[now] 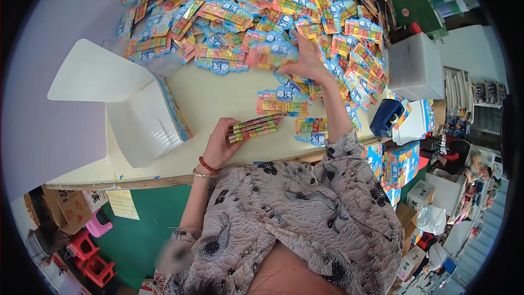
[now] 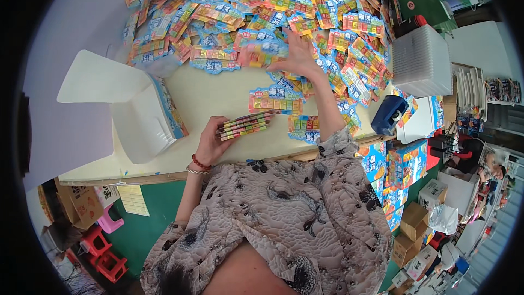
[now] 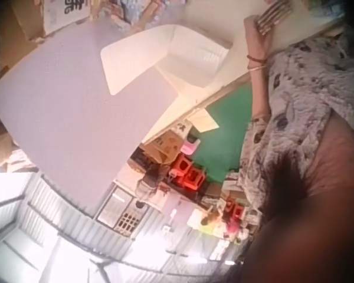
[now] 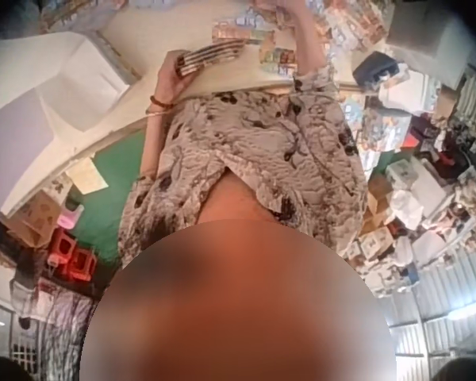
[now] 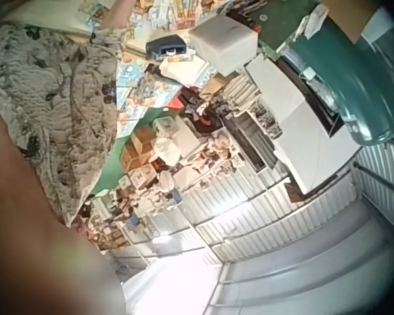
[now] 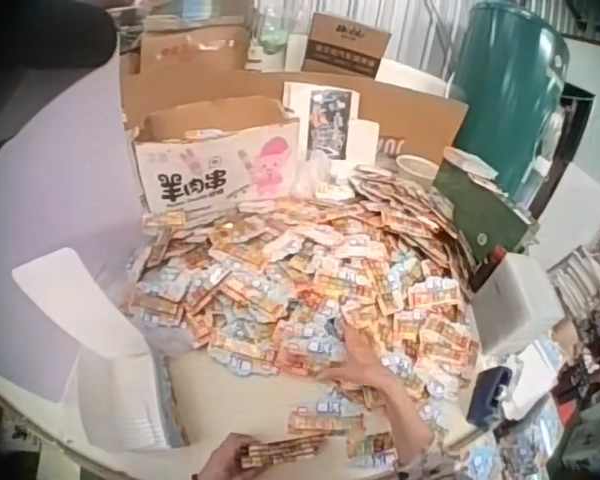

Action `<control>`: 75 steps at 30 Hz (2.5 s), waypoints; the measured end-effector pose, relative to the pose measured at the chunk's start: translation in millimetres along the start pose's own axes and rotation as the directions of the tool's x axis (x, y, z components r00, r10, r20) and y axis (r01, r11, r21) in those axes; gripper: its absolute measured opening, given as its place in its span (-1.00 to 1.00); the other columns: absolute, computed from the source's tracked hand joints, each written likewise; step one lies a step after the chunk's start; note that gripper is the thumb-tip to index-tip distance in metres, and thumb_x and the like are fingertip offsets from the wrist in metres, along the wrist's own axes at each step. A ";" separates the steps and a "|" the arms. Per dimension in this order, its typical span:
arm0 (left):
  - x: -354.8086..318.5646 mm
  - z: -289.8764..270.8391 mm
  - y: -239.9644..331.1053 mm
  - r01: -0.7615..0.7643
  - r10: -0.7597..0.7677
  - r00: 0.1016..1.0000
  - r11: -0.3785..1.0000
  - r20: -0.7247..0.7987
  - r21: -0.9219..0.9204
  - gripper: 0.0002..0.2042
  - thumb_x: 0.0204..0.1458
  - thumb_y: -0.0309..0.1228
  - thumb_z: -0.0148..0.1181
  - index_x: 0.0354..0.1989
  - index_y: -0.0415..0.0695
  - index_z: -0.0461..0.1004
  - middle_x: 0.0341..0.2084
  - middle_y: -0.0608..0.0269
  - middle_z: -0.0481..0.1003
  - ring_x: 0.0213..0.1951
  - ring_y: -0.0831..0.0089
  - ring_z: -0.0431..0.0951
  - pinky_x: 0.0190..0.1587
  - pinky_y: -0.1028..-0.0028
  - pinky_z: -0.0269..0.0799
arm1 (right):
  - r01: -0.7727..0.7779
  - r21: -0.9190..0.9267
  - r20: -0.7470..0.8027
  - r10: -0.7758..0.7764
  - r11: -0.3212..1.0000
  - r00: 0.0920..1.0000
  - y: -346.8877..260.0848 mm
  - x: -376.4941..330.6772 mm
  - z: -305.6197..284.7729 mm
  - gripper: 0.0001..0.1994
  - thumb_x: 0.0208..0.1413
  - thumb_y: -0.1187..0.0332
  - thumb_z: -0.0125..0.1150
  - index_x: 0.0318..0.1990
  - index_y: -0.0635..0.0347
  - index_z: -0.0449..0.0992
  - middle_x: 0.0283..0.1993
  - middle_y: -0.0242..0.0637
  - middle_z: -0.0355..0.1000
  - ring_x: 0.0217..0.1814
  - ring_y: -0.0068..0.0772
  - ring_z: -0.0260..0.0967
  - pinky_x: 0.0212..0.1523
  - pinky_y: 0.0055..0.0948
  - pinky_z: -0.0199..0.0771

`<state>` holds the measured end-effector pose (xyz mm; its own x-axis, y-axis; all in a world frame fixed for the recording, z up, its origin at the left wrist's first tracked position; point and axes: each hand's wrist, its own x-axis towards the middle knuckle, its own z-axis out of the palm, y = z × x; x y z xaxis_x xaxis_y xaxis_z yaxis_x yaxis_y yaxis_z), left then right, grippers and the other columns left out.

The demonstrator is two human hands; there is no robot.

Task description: Sorting and packing small colorful packets into a cardboard box on a factory workstation.

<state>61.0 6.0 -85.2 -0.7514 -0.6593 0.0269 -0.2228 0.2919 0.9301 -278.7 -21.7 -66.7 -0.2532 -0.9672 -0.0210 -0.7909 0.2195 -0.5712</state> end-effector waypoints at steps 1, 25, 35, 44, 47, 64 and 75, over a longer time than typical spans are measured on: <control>-0.5 1.0 -1.7 -0.004 0.004 1.000 1.000 0.003 -0.003 -0.46 -0.12 -0.61 0.33 0.04 -0.21 0.21 -0.13 0.19 0.35 -0.08 0.46 0.45 -0.08 0.47 0.48 | 0.003 0.009 -0.042 -0.003 1.000 0.999 4.1 0.4 5.6 -0.03 -0.30 0.04 0.48 0.29 0.14 0.09 0.12 -0.21 0.29 0.17 -0.22 0.23 0.28 -0.20 -0.01; -5.4 13.4 -6.3 0.041 -0.052 0.996 0.990 -0.076 -0.134 -0.16 -0.15 -0.62 0.35 0.29 -0.08 -0.07 0.02 0.12 0.19 0.04 0.28 0.42 0.04 0.35 0.44 | 0.364 -0.001 -0.147 -0.361 0.931 0.921 -34.8 -44.9 35.4 -0.71 0.03 0.31 0.22 -0.11 0.17 0.39 -0.21 -0.25 0.43 -0.10 -0.18 0.39 0.26 -0.06 -0.02; -11.7 13.8 -12.1 -0.036 0.034 0.992 0.999 -0.121 -0.015 -0.40 -0.17 -0.64 0.33 0.08 -0.21 0.17 -0.10 0.07 0.28 -0.09 0.28 0.44 -0.08 0.42 0.46 | 0.379 0.131 -0.119 -0.365 0.916 0.923 -41.6 -57.9 40.9 -0.78 0.03 0.39 0.18 -0.16 0.24 0.44 -0.18 -0.15 0.42 -0.09 -0.04 0.35 -0.06 -0.23 0.31; -23.8 3.1 -10.1 0.121 0.117 0.856 0.902 -0.504 0.415 0.14 -0.43 -0.44 0.54 0.33 -0.10 -0.21 0.25 -0.03 -0.03 0.20 0.09 0.15 0.22 0.24 0.16 | 0.222 0.422 0.329 -0.377 0.879 0.866 -84.0 -83.4 47.7 -0.77 0.10 0.30 0.10 -0.16 0.22 0.50 -0.28 -0.14 0.46 -0.17 -0.10 0.39 -0.13 -0.23 0.36; -15.3 1.7 -14.0 -0.008 -0.024 0.935 0.996 -0.355 -0.089 0.34 -0.53 -0.41 0.60 0.37 -0.10 -0.43 0.15 0.07 0.09 0.13 0.22 0.21 0.19 0.30 0.19 | 0.230 0.372 0.440 -0.389 0.899 0.809 -89.4 -82.7 36.1 -0.78 0.09 0.30 0.15 -0.19 0.23 0.52 -0.32 -0.19 0.45 -0.19 -0.17 0.39 -0.13 -0.28 0.36; 0.4 -13.0 -6.9 -0.011 0.010 1.000 0.997 -0.017 -0.078 -0.31 -0.32 -0.47 0.51 0.02 -0.19 0.22 -0.14 0.21 0.35 -0.09 0.45 0.44 -0.03 0.46 0.42 | 0.074 0.142 -0.347 -0.021 0.987 0.938 -22.4 -36.5 -13.8 -0.72 -0.11 0.41 0.31 -0.22 0.23 0.42 -0.44 -0.13 0.47 -0.37 -0.23 0.47 -0.32 -0.39 0.43; -3.6 -1.4 -6.0 0.003 -0.018 0.996 0.986 -0.092 -0.169 -0.38 -0.30 -0.49 0.48 -0.02 -0.21 0.25 -0.19 0.14 0.32 -0.13 0.34 0.43 -0.07 0.44 0.41 | 0.068 0.502 -0.278 0.086 0.862 0.957 -84.5 129.9 33.5 -0.64 -0.11 0.28 0.37 -0.17 0.25 0.47 -0.16 -0.18 0.46 -0.16 -0.23 0.42 -0.16 -0.32 0.39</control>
<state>65.9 5.6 -90.4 -0.6870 -0.7254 0.0434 -0.1167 0.1692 0.9787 -226.1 -170.1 -48.6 -0.4654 -0.8707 0.1590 -0.4192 0.0586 -0.9060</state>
